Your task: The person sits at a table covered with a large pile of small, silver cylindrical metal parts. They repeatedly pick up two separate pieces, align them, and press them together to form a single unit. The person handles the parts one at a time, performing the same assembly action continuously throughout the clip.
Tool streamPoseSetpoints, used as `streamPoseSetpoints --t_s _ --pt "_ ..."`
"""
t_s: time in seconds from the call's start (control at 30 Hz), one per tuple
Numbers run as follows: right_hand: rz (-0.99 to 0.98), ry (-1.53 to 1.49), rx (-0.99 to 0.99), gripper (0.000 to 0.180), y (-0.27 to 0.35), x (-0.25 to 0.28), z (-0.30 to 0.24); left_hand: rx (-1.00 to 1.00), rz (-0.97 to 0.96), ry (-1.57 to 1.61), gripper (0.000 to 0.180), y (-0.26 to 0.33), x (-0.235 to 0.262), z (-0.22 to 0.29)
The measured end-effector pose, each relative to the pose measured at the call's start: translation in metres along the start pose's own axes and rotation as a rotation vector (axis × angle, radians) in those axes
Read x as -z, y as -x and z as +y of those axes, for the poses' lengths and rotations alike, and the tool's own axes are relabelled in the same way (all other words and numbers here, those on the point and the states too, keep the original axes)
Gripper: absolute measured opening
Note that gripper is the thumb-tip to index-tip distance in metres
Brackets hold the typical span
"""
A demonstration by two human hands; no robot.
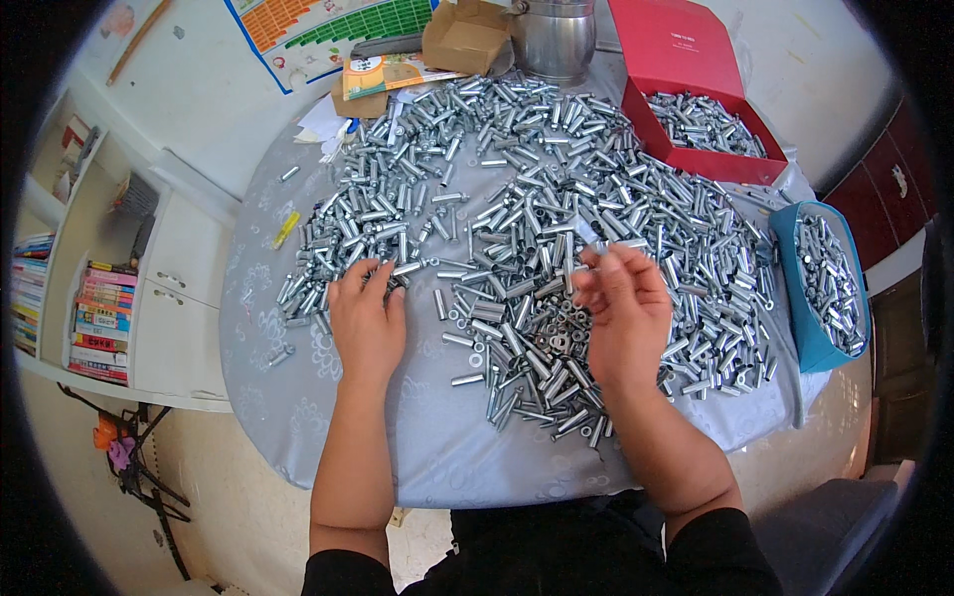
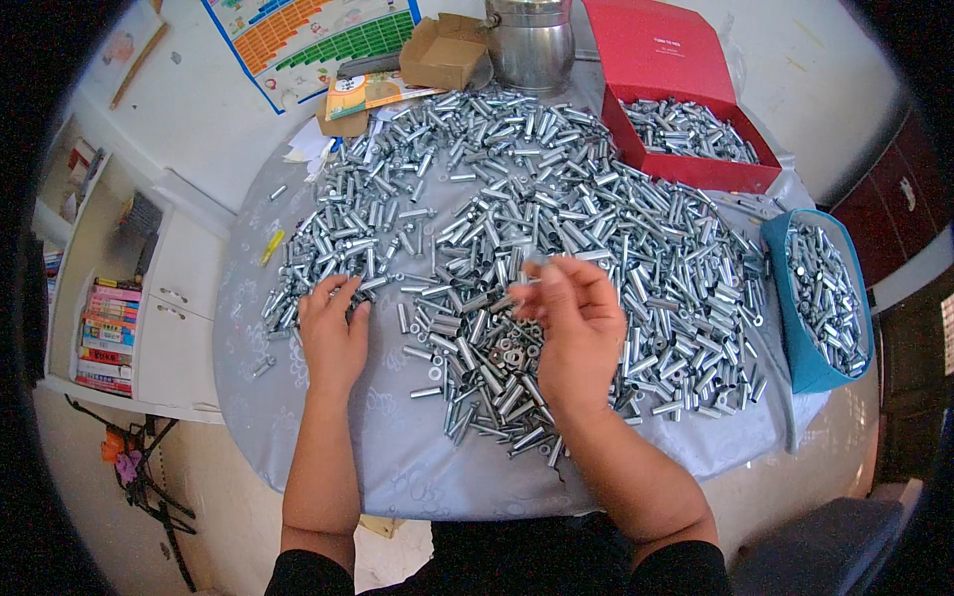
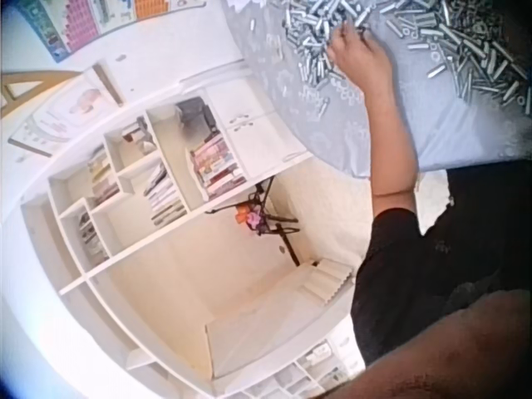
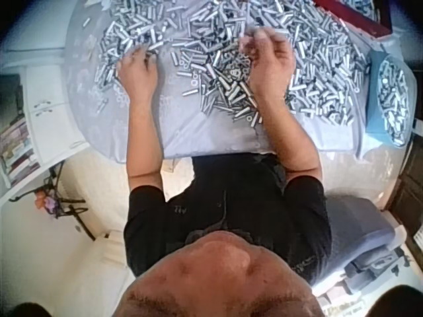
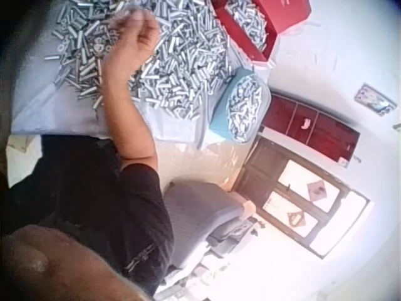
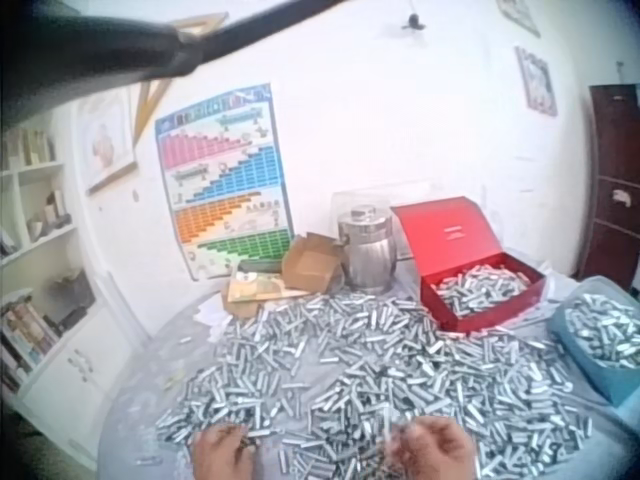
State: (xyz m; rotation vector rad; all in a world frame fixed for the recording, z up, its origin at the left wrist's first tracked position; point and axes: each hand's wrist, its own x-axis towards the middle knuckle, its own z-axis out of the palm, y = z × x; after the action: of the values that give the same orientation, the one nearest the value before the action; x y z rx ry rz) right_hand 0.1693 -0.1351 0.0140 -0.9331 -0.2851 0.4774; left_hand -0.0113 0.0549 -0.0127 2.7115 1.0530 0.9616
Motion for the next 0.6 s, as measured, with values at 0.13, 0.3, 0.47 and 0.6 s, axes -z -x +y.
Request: streamPoseSetpoints --t_s 0.13,0.3,0.47,0.6 --pt "0.089 -0.121 0.06 0.039 -0.006 0.001 -0.005 0.012 -0.025 -0.013 0.023 -0.001 -0.002 0.002" --pt "-0.033 0.001 0.008 0.029 0.0 -0.001 -0.003 0.038 -0.067 0.084 0.024 -0.002 -0.006 0.006" --pt "-0.248 0.254 -0.18 0.017 0.007 -0.007 -0.003 0.28 -0.149 0.867 0.021 0.008 -0.006 0.015" --pt "-0.413 0.476 -0.123 0.018 0.016 -0.007 0.005 0.281 -0.192 1.368 0.02 0.014 0.012 0.048"
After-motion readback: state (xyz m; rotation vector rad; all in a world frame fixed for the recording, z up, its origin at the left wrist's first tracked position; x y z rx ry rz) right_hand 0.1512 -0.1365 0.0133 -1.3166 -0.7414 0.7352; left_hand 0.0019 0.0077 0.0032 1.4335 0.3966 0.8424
